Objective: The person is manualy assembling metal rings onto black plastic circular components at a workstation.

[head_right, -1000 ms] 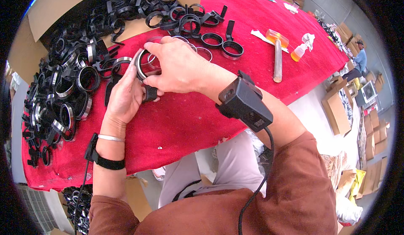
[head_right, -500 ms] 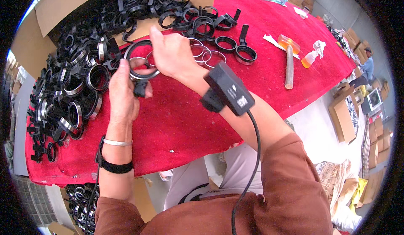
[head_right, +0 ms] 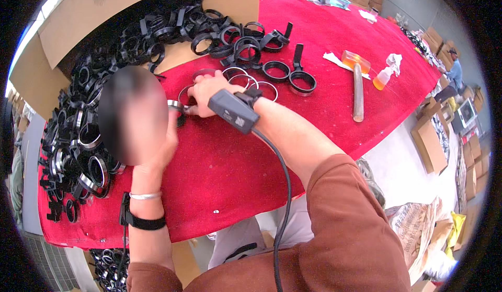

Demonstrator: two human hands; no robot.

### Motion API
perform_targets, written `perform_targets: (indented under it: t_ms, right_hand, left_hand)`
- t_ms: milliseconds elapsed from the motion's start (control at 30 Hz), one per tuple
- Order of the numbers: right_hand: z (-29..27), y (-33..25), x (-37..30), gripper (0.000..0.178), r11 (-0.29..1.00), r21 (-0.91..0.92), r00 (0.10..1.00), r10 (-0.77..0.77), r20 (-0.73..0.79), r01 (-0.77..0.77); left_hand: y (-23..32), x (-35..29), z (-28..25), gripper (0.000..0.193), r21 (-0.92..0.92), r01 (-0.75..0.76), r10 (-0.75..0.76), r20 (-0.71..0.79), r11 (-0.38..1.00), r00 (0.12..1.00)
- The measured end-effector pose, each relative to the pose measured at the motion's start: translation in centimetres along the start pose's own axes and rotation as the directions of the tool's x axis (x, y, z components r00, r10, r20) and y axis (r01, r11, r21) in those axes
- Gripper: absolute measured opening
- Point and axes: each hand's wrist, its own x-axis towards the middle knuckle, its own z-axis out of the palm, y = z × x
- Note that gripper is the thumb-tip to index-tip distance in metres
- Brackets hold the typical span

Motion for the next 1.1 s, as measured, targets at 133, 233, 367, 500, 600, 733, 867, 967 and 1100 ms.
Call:
perform_targets:
  t_ms: [133,233,367,500,600,733,867,967,1100]
  right_hand:
    - [-0.8,-0.1,-3.9,0.03,0.984,-0.033,0.984,-0.177,0.019,0.177]
    - [-3.2,0.3,-8.0,0.038,0.94,0.28,0.974,-0.217,0.058,0.193]
    - [-5.0,2.4,-9.6,0.05,0.789,0.58,0.963,-0.269,0.026,0.205]
    - [-6.8,6.0,-9.4,0.035,0.736,0.643,0.956,0.294,-0.019,-0.213]
    - [-5.2,10.5,-10.1,0.029,0.905,-0.044,0.906,0.422,-0.014,-0.423]
    - [-3.6,14.3,-11.0,0.023,0.936,-0.077,0.936,0.347,0.055,-0.342]
    - [-6.4,11.5,-10.6,0.02,0.962,0.174,0.941,0.247,-0.231,-0.21]
    - [-9.6,5.4,-9.1,0.019,0.951,0.31,0.963,0.093,-0.254,-0.01]
    - [-12.0,-1.2,-8.2,0.022,0.847,0.439,0.954,-0.27,-0.13,0.299]
  left_hand:
    - [2.3,-1.7,1.2,0.027,-0.236,0.019,0.086,0.427,0.972,0.9]
    - [1.2,-2.1,2.5,0.03,-0.231,0.114,-0.01,0.408,0.966,0.913]
    - [1.7,-0.6,2.6,0.031,-0.298,0.133,-0.021,0.351,0.945,0.936]
    - [1.5,-0.9,1.6,0.027,-0.231,0.011,0.035,0.196,0.973,0.98]
    - [2.0,-1.2,2.7,0.024,-0.267,-0.01,0.055,0.163,0.964,0.985]
    - [2.7,-1.2,3.1,0.026,-0.302,-0.086,0.121,0.097,0.95,0.988]
    - [2.6,-1.3,3.0,0.042,-0.28,-0.029,0.031,0.002,0.96,1.0]
    - [2.6,-1.1,2.5,0.052,-0.277,-0.033,-0.003,-0.129,0.96,0.992]
    - [2.3,-0.5,1.7,0.052,-0.28,-0.129,0.148,0.049,0.951,0.988]
